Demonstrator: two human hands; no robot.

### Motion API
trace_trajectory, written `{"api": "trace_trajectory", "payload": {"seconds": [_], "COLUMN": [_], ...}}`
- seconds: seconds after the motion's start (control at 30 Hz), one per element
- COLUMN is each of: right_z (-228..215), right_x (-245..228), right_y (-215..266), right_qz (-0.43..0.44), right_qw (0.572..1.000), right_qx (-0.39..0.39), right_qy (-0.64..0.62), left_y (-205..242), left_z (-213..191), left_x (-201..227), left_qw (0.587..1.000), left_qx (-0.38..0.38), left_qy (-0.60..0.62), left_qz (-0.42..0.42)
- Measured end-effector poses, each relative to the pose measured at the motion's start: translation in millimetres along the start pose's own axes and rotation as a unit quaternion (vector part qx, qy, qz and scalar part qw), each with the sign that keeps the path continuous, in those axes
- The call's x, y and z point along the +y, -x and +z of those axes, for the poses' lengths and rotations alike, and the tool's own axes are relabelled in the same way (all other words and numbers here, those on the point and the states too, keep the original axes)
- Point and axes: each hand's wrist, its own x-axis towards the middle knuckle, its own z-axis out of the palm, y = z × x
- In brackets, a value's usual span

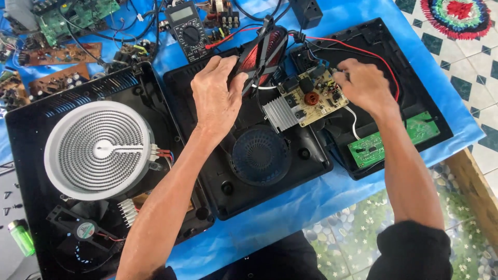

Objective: Cleaning the heating coil and internal components of an induction cooker using a brush.

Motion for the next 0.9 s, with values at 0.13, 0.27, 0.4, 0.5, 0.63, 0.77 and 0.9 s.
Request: {"api": "trace_trajectory", "payload": {"seconds": [0.13, 0.27, 0.4, 0.5, 0.63, 0.77, 0.9], "right_z": [-9.0, -2.2, 17.7, 7.0, -5.3, 0.2, 0.3], "right_x": [-22.3, -7.0, 18.8, 14.0, 5.8, 33.4, 20.0], "right_y": [-5.2, -16.1, -31.3, -21.4, -18.7, -38.2, -26.7], "right_qz": [0.015, 0.043, 0.070, 0.071, 0.062, 0.126, 0.087], "right_qw": [0.987, 0.955, 0.918, 0.906, 0.879, 0.901, 0.890], "right_qx": [-0.063, -0.072, -0.062, -0.056, -0.056, -0.139, -0.148], "right_qy": [-0.147, -0.285, -0.386, -0.413, -0.470, -0.391, -0.422], "left_y": [2.3, -1.1, -2.4, -2.5, -13.1, -22.7, -25.3], "left_z": [-0.4, -2.5, -2.3, -2.5, -16.9, -36.5, -55.7], "left_x": [0.6, 3.3, 4.8, 4.4, 13.1, 20.2, 13.5], "left_qw": [1.000, 1.000, 0.998, 0.998, 0.998, 0.999, 0.998], "left_qx": [0.017, 0.016, 0.024, 0.027, 0.028, 0.033, 0.017], "left_qy": [0.009, 0.019, 0.047, 0.051, 0.042, 0.012, 0.054], "left_qz": [-0.008, -0.007, -0.021, -0.013, -0.020, 0.004, -0.011]}}
